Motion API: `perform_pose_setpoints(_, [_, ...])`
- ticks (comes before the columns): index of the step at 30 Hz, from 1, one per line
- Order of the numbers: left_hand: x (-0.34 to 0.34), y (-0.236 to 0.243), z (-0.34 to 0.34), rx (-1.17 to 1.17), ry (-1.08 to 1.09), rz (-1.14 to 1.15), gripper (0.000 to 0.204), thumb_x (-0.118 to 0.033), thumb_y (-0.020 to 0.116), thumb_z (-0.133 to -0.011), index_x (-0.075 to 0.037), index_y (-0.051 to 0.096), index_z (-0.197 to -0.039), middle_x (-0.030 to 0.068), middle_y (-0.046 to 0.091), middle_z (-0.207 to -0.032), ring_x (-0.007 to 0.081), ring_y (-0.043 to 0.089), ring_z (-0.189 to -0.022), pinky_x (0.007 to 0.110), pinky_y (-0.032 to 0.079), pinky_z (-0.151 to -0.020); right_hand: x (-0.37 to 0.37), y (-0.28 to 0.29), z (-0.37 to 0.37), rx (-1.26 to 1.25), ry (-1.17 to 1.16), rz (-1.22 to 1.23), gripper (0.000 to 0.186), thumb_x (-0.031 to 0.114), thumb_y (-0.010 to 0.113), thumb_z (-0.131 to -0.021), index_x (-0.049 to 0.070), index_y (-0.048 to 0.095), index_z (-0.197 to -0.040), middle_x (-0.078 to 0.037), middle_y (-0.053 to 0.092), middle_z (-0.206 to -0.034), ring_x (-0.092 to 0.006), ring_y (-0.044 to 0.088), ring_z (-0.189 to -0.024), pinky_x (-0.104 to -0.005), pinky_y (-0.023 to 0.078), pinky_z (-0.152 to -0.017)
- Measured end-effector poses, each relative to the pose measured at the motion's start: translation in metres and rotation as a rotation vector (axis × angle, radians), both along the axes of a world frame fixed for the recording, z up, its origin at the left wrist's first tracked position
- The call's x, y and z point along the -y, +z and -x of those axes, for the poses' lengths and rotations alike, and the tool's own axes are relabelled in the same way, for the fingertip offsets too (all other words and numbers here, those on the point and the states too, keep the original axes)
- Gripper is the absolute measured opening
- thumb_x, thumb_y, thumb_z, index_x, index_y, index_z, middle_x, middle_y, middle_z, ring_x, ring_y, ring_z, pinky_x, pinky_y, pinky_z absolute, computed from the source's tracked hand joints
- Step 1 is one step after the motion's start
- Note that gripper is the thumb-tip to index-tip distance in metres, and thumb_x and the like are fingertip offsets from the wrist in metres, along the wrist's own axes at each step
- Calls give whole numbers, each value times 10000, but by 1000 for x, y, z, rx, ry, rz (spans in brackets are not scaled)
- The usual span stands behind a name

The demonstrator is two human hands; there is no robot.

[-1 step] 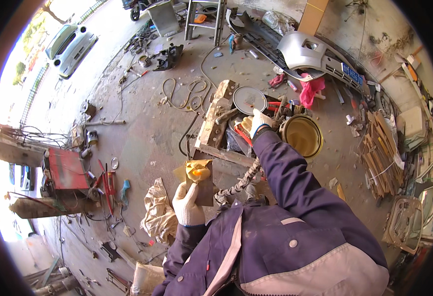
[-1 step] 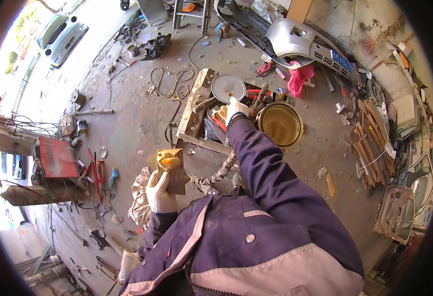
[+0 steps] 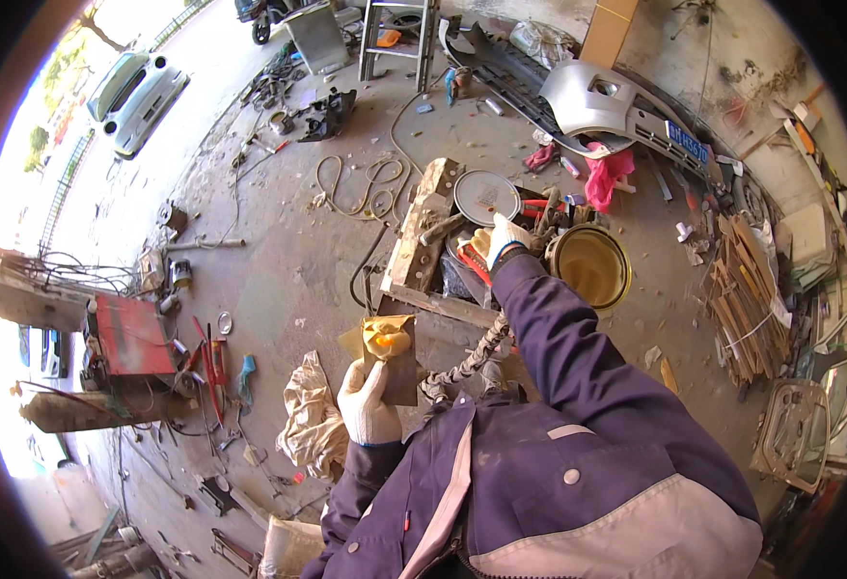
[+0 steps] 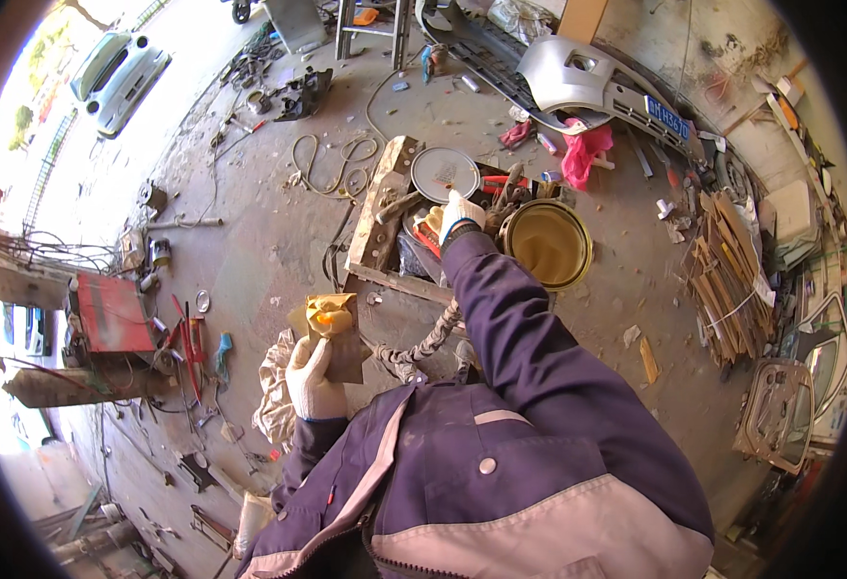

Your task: The person applies a yellow body filler to the front bumper of a white car using a metal putty knife, then scrapes and smooths the surface. They later mix additional filler in a can and continue applying it to the bumper area.

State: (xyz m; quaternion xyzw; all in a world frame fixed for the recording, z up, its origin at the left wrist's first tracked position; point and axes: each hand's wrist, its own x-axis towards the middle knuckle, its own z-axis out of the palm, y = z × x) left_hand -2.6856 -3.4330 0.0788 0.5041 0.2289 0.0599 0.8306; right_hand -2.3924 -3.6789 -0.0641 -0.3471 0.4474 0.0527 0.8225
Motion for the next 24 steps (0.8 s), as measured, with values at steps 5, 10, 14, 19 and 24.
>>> perform_pose_setpoints(5, [0,-1,-2,-26,18,26,160,-13,652,-1074,34,717,-1213,31,761,-1113,95,700,-990,250,548,-908,-5,-12,-10,81,-35,-25,246,207,548,-1108,43,695,-998,-155,780,-911,-295,774,-758,-433,658,-648])
perform_pose_setpoints(10, [2,-2,-12,29,15,73,174,-8,660,-1065,37,730,-1218,75,785,-1136,130,744,-990,271,569,-915,-4,55,64,495,218,585,234,217,689,-1057,-16,703,-1040,-133,784,-844,-231,746,-644,-375,652,-622])
perform_pose_setpoints(14, [4,2,-25,18,-46,56,170,-18,649,-1075,38,727,-1215,75,781,-1147,126,739,-997,270,568,-915,51,139,153,559,290,818,232,115,659,-1063,-53,741,-1200,-124,800,-1004,-142,757,-787,-272,615,-704])
perform_pose_setpoints(19, [17,5,-40,14,-153,65,169,-22,640,-1083,37,718,-1221,68,775,-1139,122,732,-1000,272,569,-910,133,172,205,296,69,716,200,184,687,-1064,-12,693,-1105,-117,770,-828,-184,736,-604,-316,646,-568])
perform_pose_setpoints(24, [36,3,-48,-33,-224,101,169,-15,637,-1078,39,711,-1220,66,769,-1126,125,732,-997,276,578,-909,174,156,220,180,64,724,265,227,688,-1058,-28,696,-1132,-140,758,-757,-202,718,-543,-328,618,-512])
